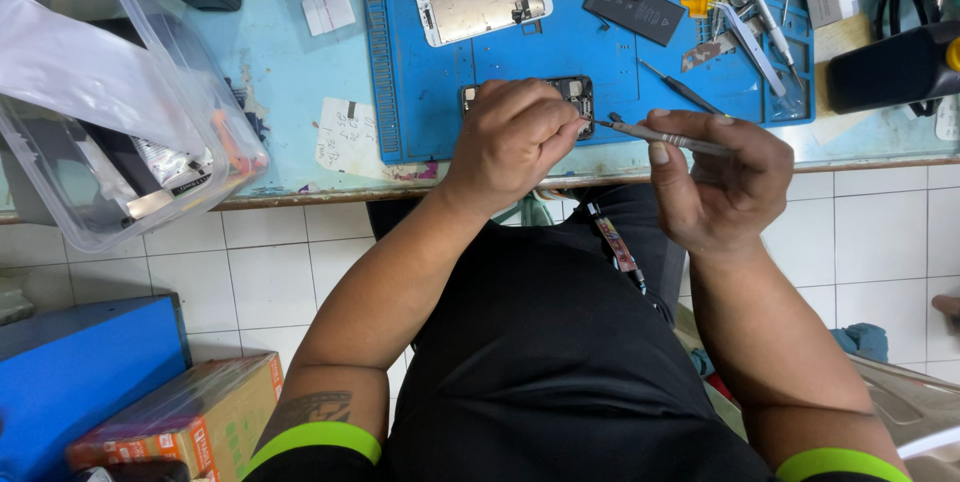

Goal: The person is repairing a mobile phone by removing internal components and using a screwdriver to unscrew small screws. They handle a phone frame, internal connectors, and tools on a blue repair mat.

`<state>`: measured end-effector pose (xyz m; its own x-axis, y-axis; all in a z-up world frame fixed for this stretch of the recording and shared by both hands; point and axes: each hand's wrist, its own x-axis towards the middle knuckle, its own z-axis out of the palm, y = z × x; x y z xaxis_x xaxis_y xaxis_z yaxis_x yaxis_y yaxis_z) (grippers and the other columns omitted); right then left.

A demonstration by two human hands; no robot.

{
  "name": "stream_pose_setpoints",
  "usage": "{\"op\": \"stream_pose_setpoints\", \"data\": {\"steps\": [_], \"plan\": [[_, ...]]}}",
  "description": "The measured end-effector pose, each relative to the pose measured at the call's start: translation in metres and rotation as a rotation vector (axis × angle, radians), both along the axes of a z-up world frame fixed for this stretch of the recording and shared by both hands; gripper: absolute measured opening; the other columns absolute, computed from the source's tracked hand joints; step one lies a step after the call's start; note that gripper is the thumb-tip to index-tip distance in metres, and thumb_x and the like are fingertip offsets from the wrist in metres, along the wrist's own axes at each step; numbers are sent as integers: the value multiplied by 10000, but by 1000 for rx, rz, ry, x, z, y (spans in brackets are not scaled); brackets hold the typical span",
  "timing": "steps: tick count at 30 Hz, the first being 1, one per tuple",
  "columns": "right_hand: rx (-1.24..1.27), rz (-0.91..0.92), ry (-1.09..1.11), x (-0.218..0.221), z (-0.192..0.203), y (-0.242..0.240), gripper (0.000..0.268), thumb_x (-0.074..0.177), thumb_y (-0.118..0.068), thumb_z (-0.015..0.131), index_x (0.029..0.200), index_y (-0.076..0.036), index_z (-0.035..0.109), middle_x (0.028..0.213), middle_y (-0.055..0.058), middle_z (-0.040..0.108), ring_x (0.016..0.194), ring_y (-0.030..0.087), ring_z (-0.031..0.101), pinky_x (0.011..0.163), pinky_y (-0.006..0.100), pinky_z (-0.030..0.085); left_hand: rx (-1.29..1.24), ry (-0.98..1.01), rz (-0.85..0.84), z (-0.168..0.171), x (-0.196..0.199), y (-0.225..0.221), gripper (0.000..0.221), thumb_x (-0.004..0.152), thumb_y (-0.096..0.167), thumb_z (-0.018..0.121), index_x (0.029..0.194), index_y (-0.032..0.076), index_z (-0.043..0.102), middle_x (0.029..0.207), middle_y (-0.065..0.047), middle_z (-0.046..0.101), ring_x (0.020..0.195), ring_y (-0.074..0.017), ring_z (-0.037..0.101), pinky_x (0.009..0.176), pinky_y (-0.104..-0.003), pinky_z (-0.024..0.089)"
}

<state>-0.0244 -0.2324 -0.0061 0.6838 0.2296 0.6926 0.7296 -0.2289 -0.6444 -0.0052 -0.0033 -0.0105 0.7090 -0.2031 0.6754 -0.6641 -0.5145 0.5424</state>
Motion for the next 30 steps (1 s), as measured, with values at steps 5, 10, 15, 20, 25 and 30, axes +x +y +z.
{"op": "stream_pose_setpoints", "data": {"steps": [5, 10, 15, 20, 25, 30], "plan": [[-12, -5, -7, 1, 2, 0, 454, 1074, 106, 650, 1380, -25, 341, 1141, 220, 616, 1041, 283, 750, 846, 321, 673, -97, 53, -33, -3, -2, -1, 187, 859, 76, 867, 906, 97, 687, 886, -3, 696, 834, -171, 679, 816, -345, 480], [-11, 14, -11, 4, 1, 0, 459, 1067, 109, 646, 1376, -28, 335, 1151, 211, 628, 1028, 282, 749, 841, 320, 669, -108, 52, -23, -5, -2, -1, 185, 864, 71, 860, 920, 99, 686, 901, -6, 706, 849, -173, 687, 819, -336, 489], [3, -32, -4, 1, -1, 0, 454, 1086, 101, 650, 1390, -26, 339, 1181, 209, 589, 1043, 286, 758, 856, 328, 636, -111, 57, -22, -6, -2, -3, 184, 866, 82, 862, 913, 104, 685, 881, 0, 702, 832, -162, 681, 806, -334, 485], [-1, -34, 12, -1, 1, 0, 454, 1075, 99, 647, 1386, -22, 339, 1189, 222, 611, 1033, 285, 751, 873, 337, 677, -111, 49, -27, -8, -3, -3, 184, 873, 87, 858, 919, 103, 680, 890, -2, 700, 848, -164, 682, 815, -337, 489], [25, -11, 50, -2, -3, 0, 435, 1082, 101, 643, 1380, -18, 349, 1191, 242, 631, 1062, 285, 743, 906, 366, 677, -119, 71, -35, -10, -3, -3, 165, 880, 78, 851, 916, 93, 691, 890, -4, 704, 840, -159, 681, 804, -337, 485], [8, 64, 86, 0, -3, -6, 432, 1082, 82, 656, 1373, -22, 354, 1147, 262, 673, 1081, 282, 737, 950, 388, 654, -99, 82, -25, -11, -4, -3, 152, 871, 89, 850, 903, 96, 702, 878, 0, 702, 835, -156, 680, 817, -346, 485]]}}
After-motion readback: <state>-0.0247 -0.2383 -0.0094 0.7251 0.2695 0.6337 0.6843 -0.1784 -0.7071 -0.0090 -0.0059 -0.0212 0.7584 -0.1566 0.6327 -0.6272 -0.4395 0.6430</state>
